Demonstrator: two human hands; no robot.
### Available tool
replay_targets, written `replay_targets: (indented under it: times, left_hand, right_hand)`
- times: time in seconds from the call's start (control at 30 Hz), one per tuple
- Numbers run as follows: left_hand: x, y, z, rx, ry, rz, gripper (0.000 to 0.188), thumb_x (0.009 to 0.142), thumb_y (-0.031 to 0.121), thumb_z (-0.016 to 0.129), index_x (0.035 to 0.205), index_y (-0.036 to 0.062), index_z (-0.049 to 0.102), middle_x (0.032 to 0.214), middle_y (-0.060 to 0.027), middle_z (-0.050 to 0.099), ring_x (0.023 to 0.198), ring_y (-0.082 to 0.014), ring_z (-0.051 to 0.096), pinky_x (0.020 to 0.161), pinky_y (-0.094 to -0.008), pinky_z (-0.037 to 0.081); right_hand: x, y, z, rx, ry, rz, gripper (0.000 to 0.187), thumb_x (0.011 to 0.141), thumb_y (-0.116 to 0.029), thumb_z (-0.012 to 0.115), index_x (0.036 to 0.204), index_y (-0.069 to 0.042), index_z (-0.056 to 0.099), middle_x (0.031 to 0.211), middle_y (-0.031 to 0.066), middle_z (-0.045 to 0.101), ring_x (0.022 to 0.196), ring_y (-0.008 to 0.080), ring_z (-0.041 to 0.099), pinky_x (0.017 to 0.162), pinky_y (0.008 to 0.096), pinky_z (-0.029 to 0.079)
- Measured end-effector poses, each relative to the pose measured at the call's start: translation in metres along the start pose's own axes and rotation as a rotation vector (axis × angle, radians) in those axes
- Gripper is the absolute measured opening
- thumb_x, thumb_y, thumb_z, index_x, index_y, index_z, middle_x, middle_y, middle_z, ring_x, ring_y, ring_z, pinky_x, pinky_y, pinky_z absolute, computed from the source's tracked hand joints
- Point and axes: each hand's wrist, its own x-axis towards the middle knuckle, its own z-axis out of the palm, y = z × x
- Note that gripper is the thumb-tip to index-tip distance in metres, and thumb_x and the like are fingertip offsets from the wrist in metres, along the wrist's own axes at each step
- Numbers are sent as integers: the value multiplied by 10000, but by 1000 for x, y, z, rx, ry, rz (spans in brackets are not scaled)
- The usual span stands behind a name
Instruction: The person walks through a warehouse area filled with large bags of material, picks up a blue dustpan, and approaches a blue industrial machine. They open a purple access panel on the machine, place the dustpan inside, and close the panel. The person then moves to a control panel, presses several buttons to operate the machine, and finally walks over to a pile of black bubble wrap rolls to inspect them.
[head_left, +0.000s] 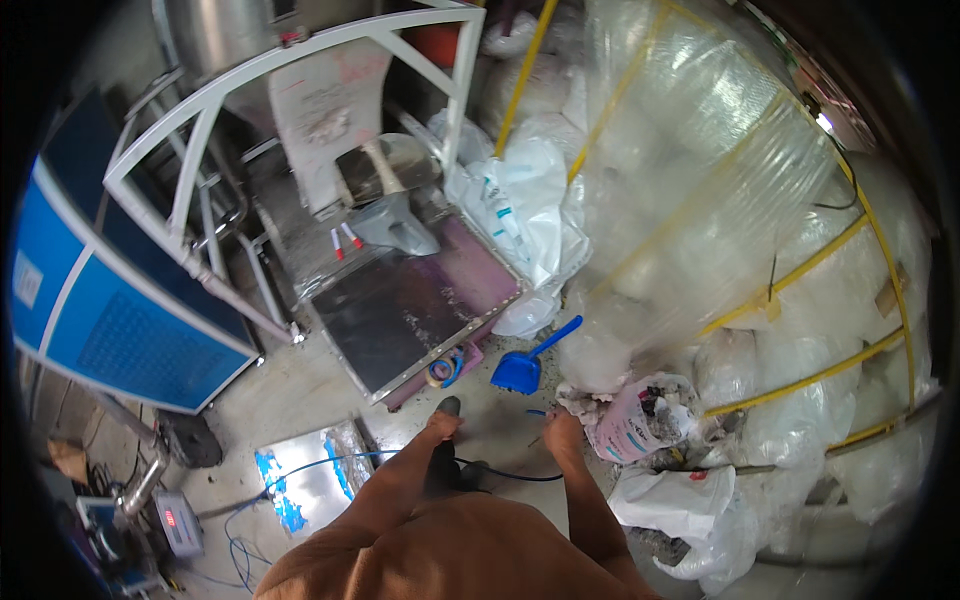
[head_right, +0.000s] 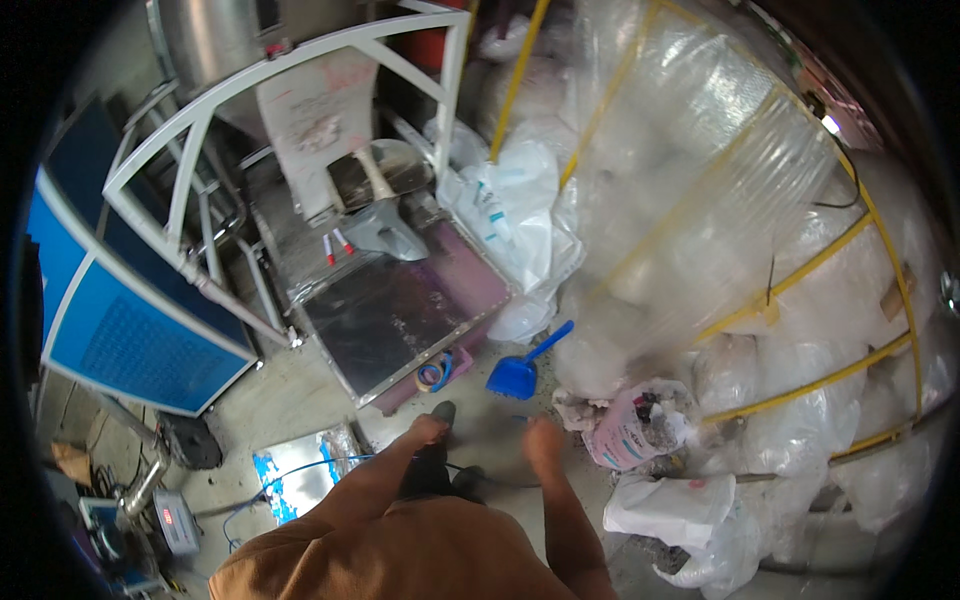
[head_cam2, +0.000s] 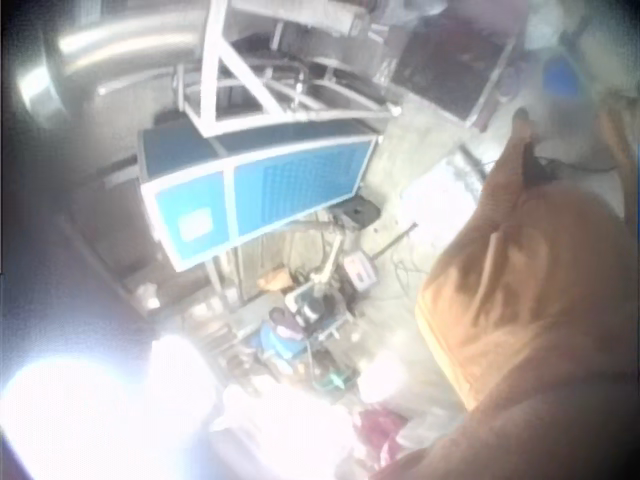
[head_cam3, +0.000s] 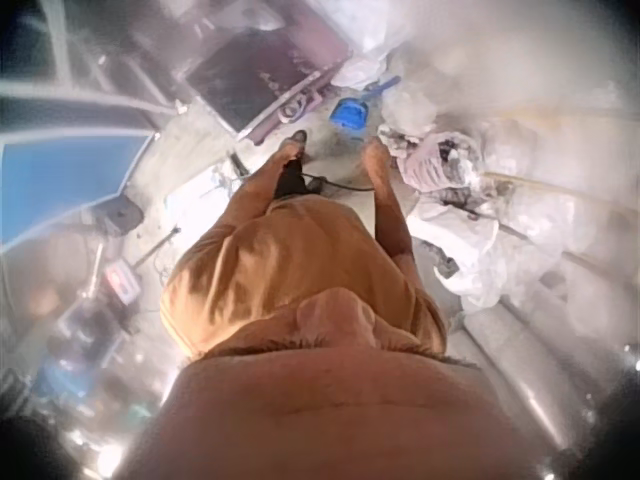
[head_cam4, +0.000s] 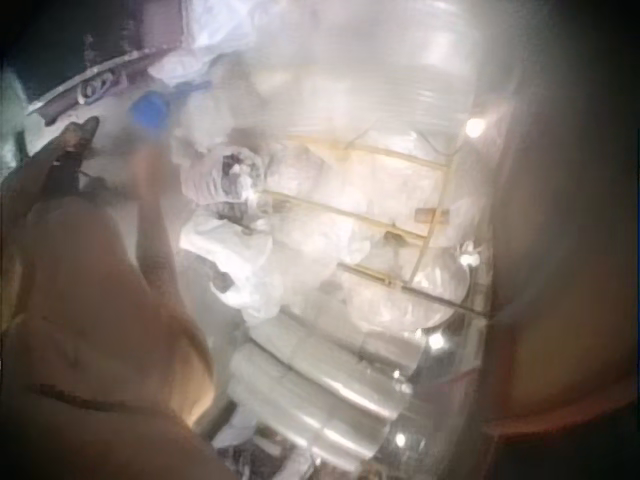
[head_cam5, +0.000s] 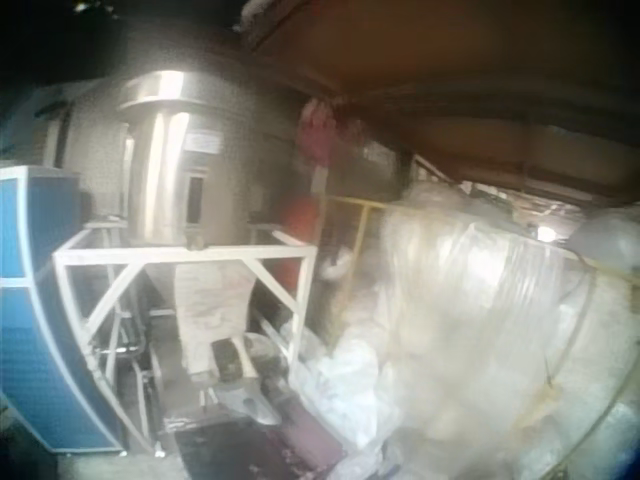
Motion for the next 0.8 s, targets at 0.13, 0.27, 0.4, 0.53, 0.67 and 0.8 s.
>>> replay_targets:
  times: [0.13, 0.27, 0.4, 0.53, 0.67, 0.8]
  left_hand:
    - [68, 3, -1, 151, -65, -68, 151, 835, 231, 664, 831, 82, 687, 762, -101, 680, 650, -240, 673, 567, -372, 547]
    - [113, 56, -1, 1357, -285, 708, 265, 848, 218, 614, 1070, 103, 703, 1034, -172, 684, 979, -341, 674, 795, -444, 560]
    - [204, 42, 37, 1068, -196, 763, 244, 737, 219, 717, 924, 70, 665, 915, -150, 687, 920, -354, 671, 769, -473, 542]
    - [239, 114, 62, 829, -403, 580, 509, 768, 299, 745, 1201, 86, 582, 1006, -172, 675, 985, -338, 654, 812, -464, 531]
    - [235, 203, 101, 436, -245, 319, 826, 780, 387, 749, 1447, 96, 357, 1242, -234, 538, 1149, -363, 560, 937, -458, 477]
    - [240, 319, 144, 561, -320, 493, 1055, 747, 438, 759, 1546, 94, 164, 1499, -308, 317, 1335, -413, 421, 1055, -456, 407]
  right_hand:
    - [19, 46, 28, -129, 116, 167, 290, 907, -262, 570, 904, 14, 658, 905, 242, 665, 873, 423, 649, 787, 505, 503]
    - [18, 99, 45, -246, 52, 442, 246, 918, -227, 541, 927, -13, 663, 965, 157, 652, 897, 356, 649, 798, 461, 511]
    - [8, 73, 26, -191, 31, 568, 246, 936, -234, 528, 920, -31, 664, 944, 136, 640, 873, 337, 647, 777, 440, 509]
    - [-8, 52, 29, -54, 127, 597, 351, 915, -304, 554, 856, 24, 666, 918, 267, 671, 893, 445, 646, 826, 522, 491]
    - [-42, 57, 56, -56, 117, 824, 382, 921, -327, 538, 866, 29, 665, 923, 261, 668, 895, 438, 645, 827, 520, 489]
    - [-105, 76, 84, -59, 153, 965, 372, 891, -355, 580, 851, -4, 697, 836, 204, 701, 818, 389, 679, 767, 507, 516]
